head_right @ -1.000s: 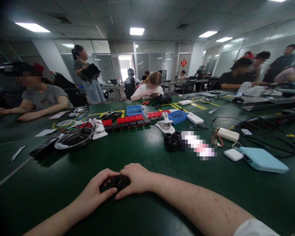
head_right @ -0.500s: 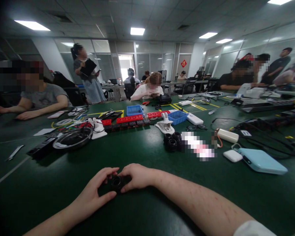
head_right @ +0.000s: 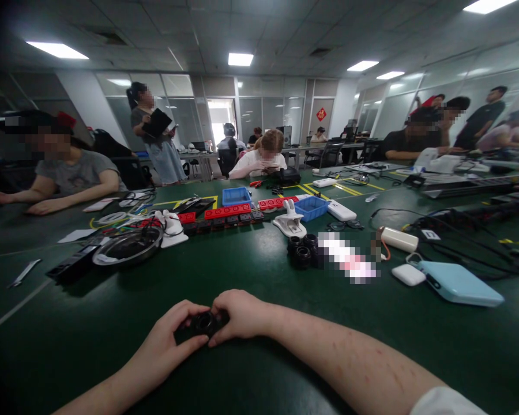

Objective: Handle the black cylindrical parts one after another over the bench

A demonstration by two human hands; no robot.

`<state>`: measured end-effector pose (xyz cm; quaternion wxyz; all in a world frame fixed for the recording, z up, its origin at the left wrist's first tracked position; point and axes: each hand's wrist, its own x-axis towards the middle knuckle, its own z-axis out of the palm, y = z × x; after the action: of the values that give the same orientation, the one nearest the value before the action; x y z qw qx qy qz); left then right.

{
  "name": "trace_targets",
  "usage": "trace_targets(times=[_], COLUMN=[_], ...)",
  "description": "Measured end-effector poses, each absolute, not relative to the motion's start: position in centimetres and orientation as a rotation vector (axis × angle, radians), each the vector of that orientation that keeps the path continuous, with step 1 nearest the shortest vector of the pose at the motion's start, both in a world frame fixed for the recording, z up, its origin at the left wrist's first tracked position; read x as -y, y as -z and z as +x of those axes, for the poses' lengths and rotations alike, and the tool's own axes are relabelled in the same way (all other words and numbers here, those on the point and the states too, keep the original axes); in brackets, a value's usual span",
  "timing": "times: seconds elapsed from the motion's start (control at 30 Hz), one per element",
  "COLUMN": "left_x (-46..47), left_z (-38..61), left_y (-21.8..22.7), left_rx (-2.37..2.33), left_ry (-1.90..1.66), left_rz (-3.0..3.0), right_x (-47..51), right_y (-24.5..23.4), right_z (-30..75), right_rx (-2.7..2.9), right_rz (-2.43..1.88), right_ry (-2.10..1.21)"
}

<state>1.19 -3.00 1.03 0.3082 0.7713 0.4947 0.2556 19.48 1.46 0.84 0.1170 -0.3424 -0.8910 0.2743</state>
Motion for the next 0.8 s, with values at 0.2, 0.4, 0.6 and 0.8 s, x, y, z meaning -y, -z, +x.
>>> trace_targets(times=[0.2,0.4,0.6,0.8], left_x=[2.9,2.6,2.2,2.2], left_z=[1.4,0.9,0.3,0.4], left_y=[-0.8,-0.9,-0.7,-0.7], left_rx=[-1.431,-1.361,-1.231,-1.200], left_ry=[-0.720,-0.695,-0.651,-0.628], left_rz=[1.989,1.990,2.033,2.009], right_x=[-0.1,-0.2,-1.5,-2.1], right_y=[-0.3,-0.4,-1.3,-0.9], right_z=[17.8,18.3,19.7,19.9], right_rx=[2.580,2.523,2.667,2.687], right_rz=[-1.268,-1.130,-0.862,-0.782], right_ry=[-0.398,-0.544,-0.800,-0.813])
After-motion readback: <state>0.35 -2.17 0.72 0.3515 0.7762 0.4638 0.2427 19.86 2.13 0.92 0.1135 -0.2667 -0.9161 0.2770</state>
